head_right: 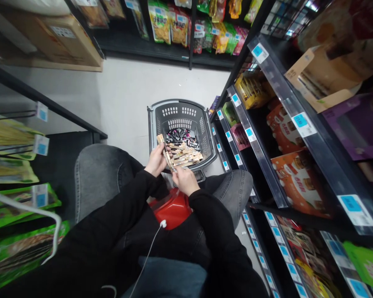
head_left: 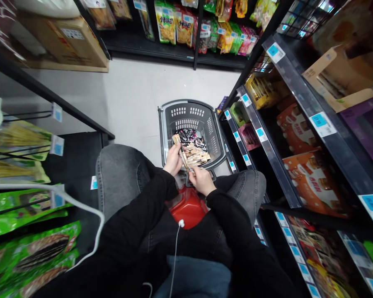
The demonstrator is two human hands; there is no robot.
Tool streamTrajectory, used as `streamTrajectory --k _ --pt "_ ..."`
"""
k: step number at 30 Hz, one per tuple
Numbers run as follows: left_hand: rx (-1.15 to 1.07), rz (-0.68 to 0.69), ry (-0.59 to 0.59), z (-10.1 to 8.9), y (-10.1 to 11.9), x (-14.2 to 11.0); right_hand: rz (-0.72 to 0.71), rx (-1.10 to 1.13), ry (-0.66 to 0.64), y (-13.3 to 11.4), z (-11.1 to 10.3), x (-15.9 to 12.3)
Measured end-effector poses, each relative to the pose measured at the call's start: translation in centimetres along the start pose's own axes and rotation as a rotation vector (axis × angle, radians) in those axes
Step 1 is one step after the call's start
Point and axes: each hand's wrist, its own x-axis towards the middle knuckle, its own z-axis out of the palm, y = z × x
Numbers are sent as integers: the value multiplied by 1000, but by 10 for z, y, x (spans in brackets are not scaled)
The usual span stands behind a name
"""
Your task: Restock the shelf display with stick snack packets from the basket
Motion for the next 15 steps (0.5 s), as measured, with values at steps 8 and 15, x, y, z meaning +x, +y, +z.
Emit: streamTrajectory --k 8,15 --pt "-48 107 152 -9 7 9 206 314 182 21 -16 4" --pt "75 116 100 -5 -1 2 566 1040 188 63 -26 7"
